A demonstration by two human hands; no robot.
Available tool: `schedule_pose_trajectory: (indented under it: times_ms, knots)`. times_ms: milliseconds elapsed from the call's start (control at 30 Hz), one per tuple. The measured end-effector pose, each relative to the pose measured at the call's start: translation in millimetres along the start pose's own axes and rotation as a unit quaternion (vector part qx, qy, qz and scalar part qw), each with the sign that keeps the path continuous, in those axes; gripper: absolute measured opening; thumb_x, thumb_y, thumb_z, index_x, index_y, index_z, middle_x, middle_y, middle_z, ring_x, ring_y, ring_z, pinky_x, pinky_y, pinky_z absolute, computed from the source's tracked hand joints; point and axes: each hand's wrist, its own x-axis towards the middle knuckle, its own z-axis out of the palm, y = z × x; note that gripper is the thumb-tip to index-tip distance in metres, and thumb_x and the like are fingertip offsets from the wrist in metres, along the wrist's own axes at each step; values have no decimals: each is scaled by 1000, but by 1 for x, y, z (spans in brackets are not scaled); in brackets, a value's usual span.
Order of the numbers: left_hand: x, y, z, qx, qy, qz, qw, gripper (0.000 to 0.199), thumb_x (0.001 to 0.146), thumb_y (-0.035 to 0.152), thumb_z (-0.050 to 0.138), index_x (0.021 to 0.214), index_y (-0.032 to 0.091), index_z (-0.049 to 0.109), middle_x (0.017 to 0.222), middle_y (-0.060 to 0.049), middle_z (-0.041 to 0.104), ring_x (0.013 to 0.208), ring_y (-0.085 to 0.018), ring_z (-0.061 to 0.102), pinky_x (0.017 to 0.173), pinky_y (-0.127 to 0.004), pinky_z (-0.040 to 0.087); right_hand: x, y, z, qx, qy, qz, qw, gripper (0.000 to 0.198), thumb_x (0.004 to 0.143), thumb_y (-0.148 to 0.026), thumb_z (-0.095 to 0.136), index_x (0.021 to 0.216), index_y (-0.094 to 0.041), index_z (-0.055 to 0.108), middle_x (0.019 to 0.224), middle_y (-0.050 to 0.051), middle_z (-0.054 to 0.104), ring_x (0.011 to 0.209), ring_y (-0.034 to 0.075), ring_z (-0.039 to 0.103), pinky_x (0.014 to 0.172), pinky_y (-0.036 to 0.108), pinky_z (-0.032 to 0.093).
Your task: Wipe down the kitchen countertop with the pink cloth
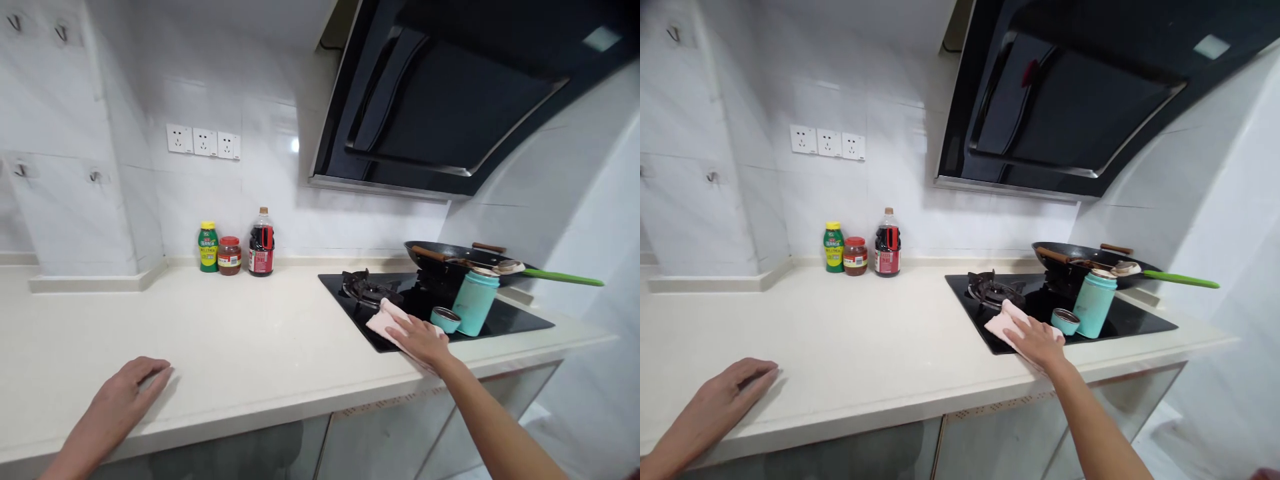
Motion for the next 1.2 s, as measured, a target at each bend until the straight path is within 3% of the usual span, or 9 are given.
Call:
schedule_pose_trajectory:
  times_ms: [133, 233, 400, 533, 633, 800, 1033, 1100, 1200]
  knots:
    - [0, -3, 3, 8, -18, 16, 1000, 40, 86, 61, 53, 96, 28, 73, 110, -3, 74, 104, -25, 67, 96, -34, 51, 8, -21, 10, 19, -23, 40, 999, 66, 92, -72, 32, 149, -39, 41, 158, 8, 30, 141, 46, 24, 104, 76, 19]
    - [1, -6, 4, 4, -26, 12, 1000, 39, 87, 61, 52, 95, 30, 73, 111, -3, 73, 107, -26, 65, 98, -38, 50, 4, -56, 5, 26, -53, 16, 998, 67, 94, -68, 32, 152, -36, 37, 159, 8, 27, 142, 47, 22, 106, 76, 16]
    - [3, -7, 5, 2, -18, -3, 1000, 38, 86, 61, 52, 94, 30, 72, 109, 0, 73, 104, -25, 66, 97, -39, 51, -41, -127, -10, 39, -96, -139, 985, 64, 98, -63, 30, 154, -32, 34, 162, 7, 21, 146, 42, 14, 110, 72, 11]
    - [3, -6, 3, 3, -4, 13, 1000, 37, 85, 61, 52, 91, 31, 73, 103, 2, 75, 99, -24, 68, 92, -37, 54, -106, -173, -27, 106, -101, -307, 940, 52, 100, -60, 34, 146, -35, 45, 151, 8, 41, 138, 33, 32, 109, 62, 22]
    - [2, -5, -2, -4, -6, 5, 1000, 35, 85, 62, 53, 91, 34, 73, 103, 4, 75, 98, -24, 69, 90, -37, 56, -143, -179, -36, 157, -59, -376, 911, 44, 96, -60, 50, 135, -38, 54, 138, 6, 53, 127, 29, 44, 105, 52, 29]
    - [3, 0, -8, -9, -20, -27, 999, 37, 84, 64, 53, 93, 34, 73, 104, 3, 76, 99, -25, 69, 89, -39, 56, -137, -108, -22, 187, 32, -357, 915, 37, 96, -58, 51, 118, -31, 63, 121, 5, 61, 113, 27, 51, 96, 44, 35]
    - [4, -2, -4, 3, -25, -18, 1000, 36, 84, 62, 52, 93, 34, 73, 105, 4, 75, 101, -25, 68, 92, -38, 55, -69, 54, 13, 199, 147, -126, 961, 48, 93, -63, 37, 94, -22, 62, 99, 11, 65, 95, 28, 58, 85, 41, 43]
    - [4, -4, -2, 5, -30, -18, 999, 36, 85, 62, 52, 94, 34, 73, 107, 4, 74, 102, -24, 67, 93, -37, 53, -58, 78, 15, 179, 149, -67, 970, 51, 91, -64, 35, 100, -22, 62, 106, 11, 65, 102, 29, 58, 88, 42, 43]
    - [3, -1, 0, 10, -32, -5, 999, 37, 86, 60, 52, 96, 31, 72, 108, 2, 73, 104, -24, 66, 97, -36, 51, -53, 84, 14, 127, 128, -15, 984, 53, 91, -64, 32, 105, -23, 62, 115, 11, 64, 111, 31, 56, 93, 46, 42]
